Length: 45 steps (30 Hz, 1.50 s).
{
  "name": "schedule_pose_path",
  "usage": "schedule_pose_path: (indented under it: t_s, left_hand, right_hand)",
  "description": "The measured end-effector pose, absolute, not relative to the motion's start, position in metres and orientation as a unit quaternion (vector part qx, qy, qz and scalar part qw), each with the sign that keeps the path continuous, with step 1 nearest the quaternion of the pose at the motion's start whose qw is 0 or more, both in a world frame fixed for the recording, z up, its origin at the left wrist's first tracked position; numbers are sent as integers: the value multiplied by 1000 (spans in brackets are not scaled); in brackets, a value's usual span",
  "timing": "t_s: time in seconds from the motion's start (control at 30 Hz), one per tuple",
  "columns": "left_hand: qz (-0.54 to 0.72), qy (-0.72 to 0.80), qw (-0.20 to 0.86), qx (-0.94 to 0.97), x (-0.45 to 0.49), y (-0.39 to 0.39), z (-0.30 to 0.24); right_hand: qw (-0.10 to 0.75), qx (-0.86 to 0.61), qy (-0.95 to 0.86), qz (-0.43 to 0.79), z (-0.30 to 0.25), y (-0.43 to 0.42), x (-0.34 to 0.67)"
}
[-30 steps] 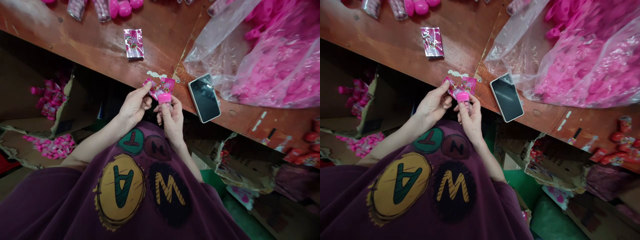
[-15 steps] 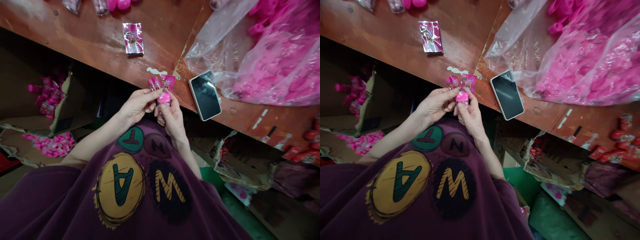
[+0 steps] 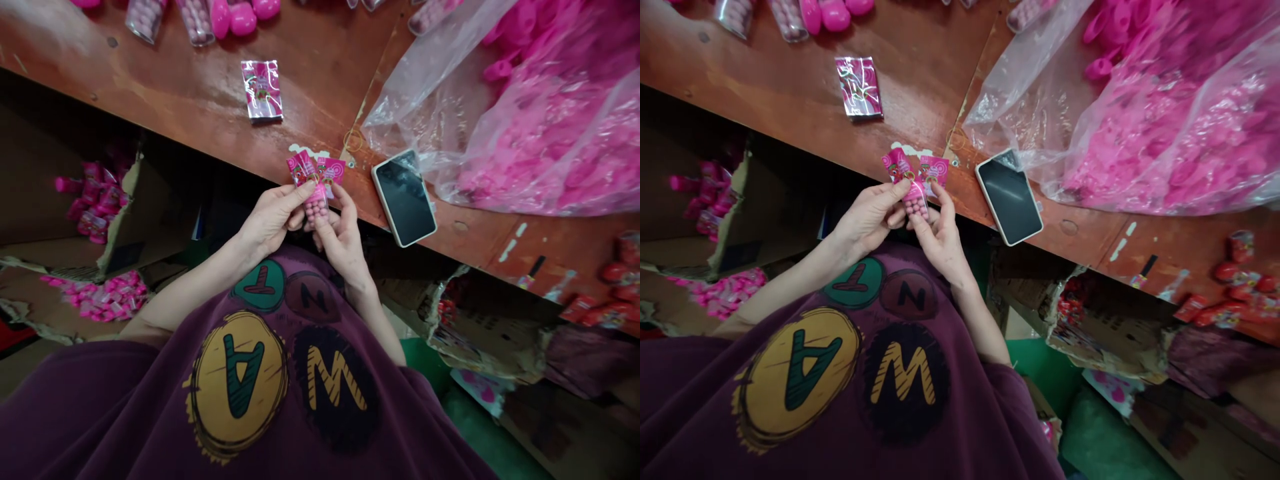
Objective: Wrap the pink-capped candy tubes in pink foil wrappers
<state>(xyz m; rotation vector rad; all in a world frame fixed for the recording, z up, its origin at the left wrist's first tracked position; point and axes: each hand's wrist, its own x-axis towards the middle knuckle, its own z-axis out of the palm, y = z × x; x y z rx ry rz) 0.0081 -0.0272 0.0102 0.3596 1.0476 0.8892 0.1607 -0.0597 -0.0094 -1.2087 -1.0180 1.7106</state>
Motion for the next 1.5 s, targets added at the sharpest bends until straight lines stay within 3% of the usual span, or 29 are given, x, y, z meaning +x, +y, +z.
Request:
schedule_pose_path:
  t_s: [0.3, 0.63, 0.7, 0.8, 0.87, 0.93, 1.03, 1.13, 1.2, 1.4, 1.5]
  left_hand:
    - [382, 446, 792, 167, 10, -32, 10]
    - [399, 421, 796, 174, -9, -32, 17]
    - [473, 452, 744, 137, -35, -30, 24]
    - [632, 522, 573, 10, -99, -29, 30]
    - [672, 588, 445, -65, -140, -30, 24]
    - [656, 629, 402, -113, -159, -33, 12]
    - [537, 657, 523, -81, -130, -35, -8]
    - [407, 571, 713, 19, -60, -31, -19]
    - [347, 517, 775, 112, -20, -26, -21]
    - [312, 565, 743, 178, 6, -19, -11]
    - [356, 558, 720, 210, 2, -17, -2]
  right_hand:
    - [428, -457, -297, 721, -8, -50, 153]
    - [388, -444, -405, 699, -8, -45, 139]
    - [368, -455, -496, 641, -9, -37, 140]
    - [320, -529, -668, 414, -9, -23, 154]
    - [236, -571, -745, 251, -12, -18, 167]
    - [146, -591, -777, 159, -18, -18, 176]
    - [86, -601, -782, 137, -31, -26, 177]
    - [101, -596, -783, 148, -39, -36, 170]
    - [113, -586, -789, 146, -38, -40, 169]
    - [121, -521, -833, 146, -23, -35, 186]
    - [185, -488, -832, 189, -19, -22, 193]
